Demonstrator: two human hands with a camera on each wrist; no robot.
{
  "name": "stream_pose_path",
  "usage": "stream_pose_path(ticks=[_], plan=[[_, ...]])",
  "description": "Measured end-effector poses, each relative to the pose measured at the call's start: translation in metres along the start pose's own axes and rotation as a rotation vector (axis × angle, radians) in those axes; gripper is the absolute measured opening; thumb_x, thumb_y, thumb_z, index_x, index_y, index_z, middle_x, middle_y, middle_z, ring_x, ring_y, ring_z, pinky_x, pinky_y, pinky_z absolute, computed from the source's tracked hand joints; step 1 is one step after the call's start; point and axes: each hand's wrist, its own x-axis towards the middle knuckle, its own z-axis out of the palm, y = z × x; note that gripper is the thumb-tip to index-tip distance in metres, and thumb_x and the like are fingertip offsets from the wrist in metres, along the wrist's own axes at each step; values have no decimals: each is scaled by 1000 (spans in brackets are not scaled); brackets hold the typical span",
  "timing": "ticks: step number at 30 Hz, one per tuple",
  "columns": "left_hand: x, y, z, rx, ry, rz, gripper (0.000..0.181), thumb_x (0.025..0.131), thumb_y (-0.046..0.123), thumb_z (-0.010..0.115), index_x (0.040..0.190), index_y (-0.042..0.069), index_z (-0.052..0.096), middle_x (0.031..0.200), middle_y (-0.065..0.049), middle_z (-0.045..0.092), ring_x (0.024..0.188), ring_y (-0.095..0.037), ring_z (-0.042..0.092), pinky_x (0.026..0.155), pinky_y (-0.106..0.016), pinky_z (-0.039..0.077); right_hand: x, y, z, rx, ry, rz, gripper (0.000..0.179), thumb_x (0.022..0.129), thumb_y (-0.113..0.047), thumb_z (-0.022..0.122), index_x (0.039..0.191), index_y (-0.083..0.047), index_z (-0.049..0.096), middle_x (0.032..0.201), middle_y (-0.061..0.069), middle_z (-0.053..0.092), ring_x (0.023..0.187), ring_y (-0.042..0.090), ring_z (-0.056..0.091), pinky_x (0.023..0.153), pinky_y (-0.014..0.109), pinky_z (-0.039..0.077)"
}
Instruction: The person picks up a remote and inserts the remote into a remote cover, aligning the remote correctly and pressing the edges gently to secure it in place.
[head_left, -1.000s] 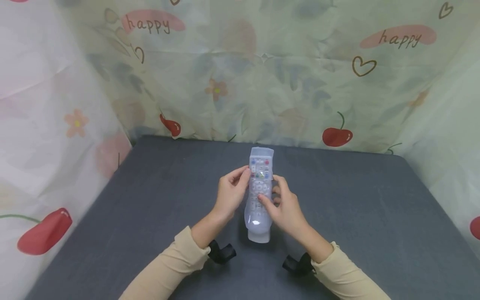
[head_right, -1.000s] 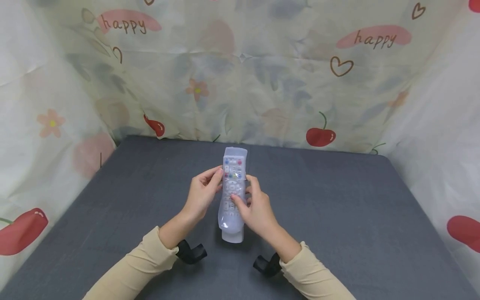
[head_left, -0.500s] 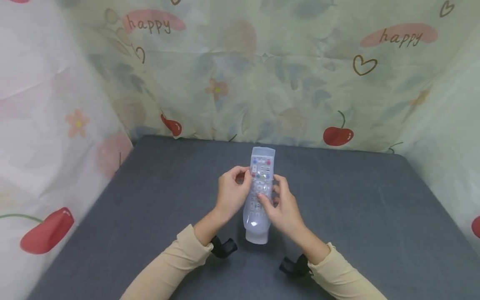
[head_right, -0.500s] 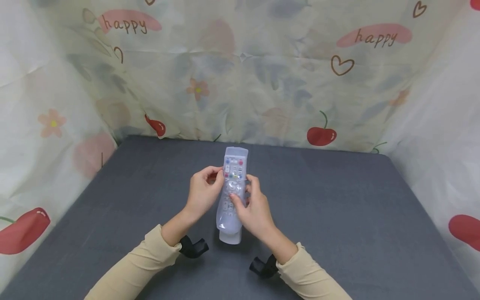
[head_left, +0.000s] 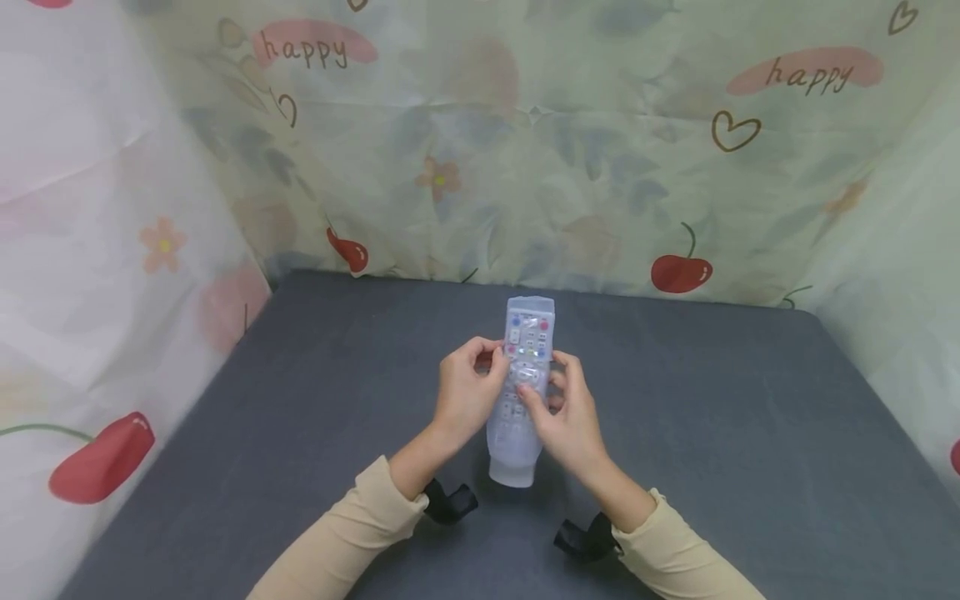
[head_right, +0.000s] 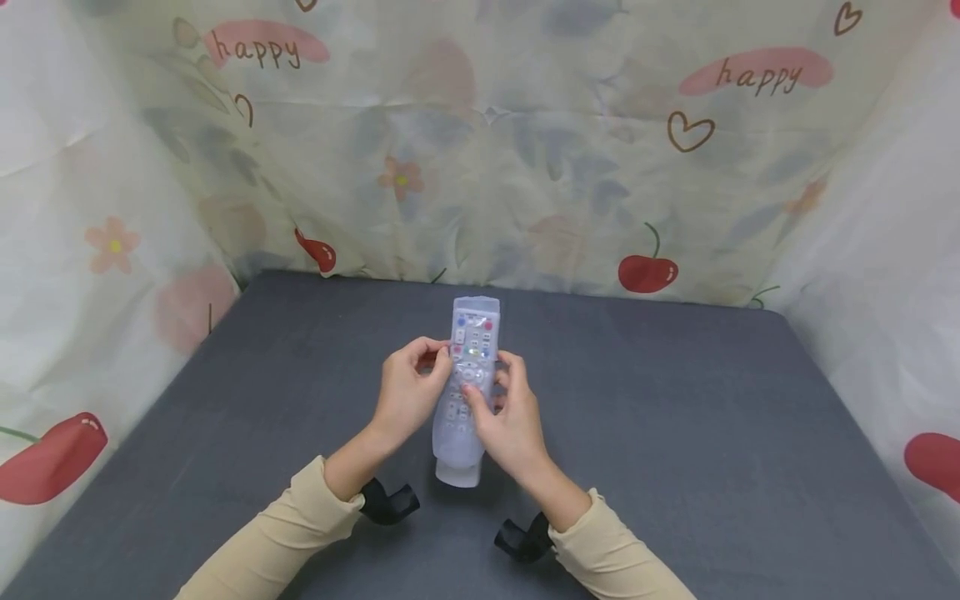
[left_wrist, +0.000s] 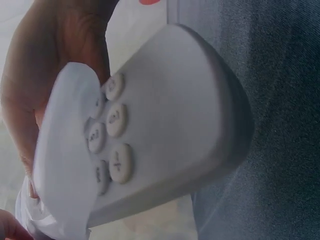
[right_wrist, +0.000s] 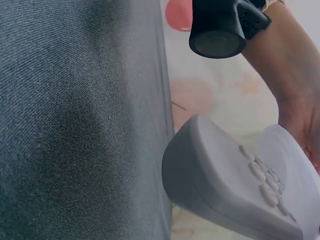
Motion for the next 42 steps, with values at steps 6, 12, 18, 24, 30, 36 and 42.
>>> stream_pose_path(ticks=[6, 12, 18, 24, 30, 36, 42], plan=[[-2, -2, -1, -29, 5, 2, 17, 88, 6, 54, 93, -4, 67, 91, -17, 71, 77, -23, 68, 63, -24, 55, 1, 1, -1, 13, -4, 5, 48, 87, -3, 62, 128, 1, 37, 104, 27, 64, 72, 30, 68, 61, 27, 55], [1, -2, -7, -59, -44, -28, 15, 89, 6, 57, 90, -6, 66, 86, -20, 69, 69, -22, 66, 59, -18, 51, 3, 0, -5, -4, -43, 37, 50, 87, -4, 63, 128, 1, 36, 106, 27, 64, 77, 32, 68, 66, 31, 56], [9, 1, -13, -144, -148, -174, 29, 95, 22, 53, 100, -4, 64, 89, -21, 69, 74, -16, 67, 67, -27, 57, 2, 2, -8, -24, -91, 68, 53, 86, -4, 64, 130, 0, 35, 110, 28, 62, 80, 34, 68, 69, 37, 57], [16, -5, -13, -166, -254, -238, 34, 94, 30, 54, 108, 1, 65, 86, -12, 65, 72, -8, 60, 69, -29, 56, 0, 4, -9, -36, -153, 66, 55, 88, -8, 63, 134, 0, 33, 115, 27, 60, 86, 34, 68, 72, 39, 56], [18, -8, -16, -192, -299, -241, 30, 95, 26, 55, 104, -1, 64, 78, -6, 59, 67, -6, 57, 69, -31, 56, 0, 6, -12, -4, -216, 67, 57, 89, -10, 62, 136, -1, 31, 116, 27, 60, 87, 33, 68, 71, 36, 56], [18, -9, -14, -168, -240, -208, 28, 96, 24, 53, 103, -2, 63, 77, -7, 59, 64, -5, 56, 64, -27, 53, 0, 5, -15, 33, -277, 69, 64, 89, -10, 63, 140, 0, 26, 122, 29, 56, 93, 34, 67, 73, 35, 56], [17, -9, -9, -192, -200, -214, 28, 96, 24, 53, 103, -1, 64, 78, -8, 59, 63, -6, 53, 61, -23, 48, 1, 5, -18, 50, -303, 67, 70, 86, -5, 65, 141, 1, 23, 121, 30, 56, 95, 35, 66, 71, 31, 56]])
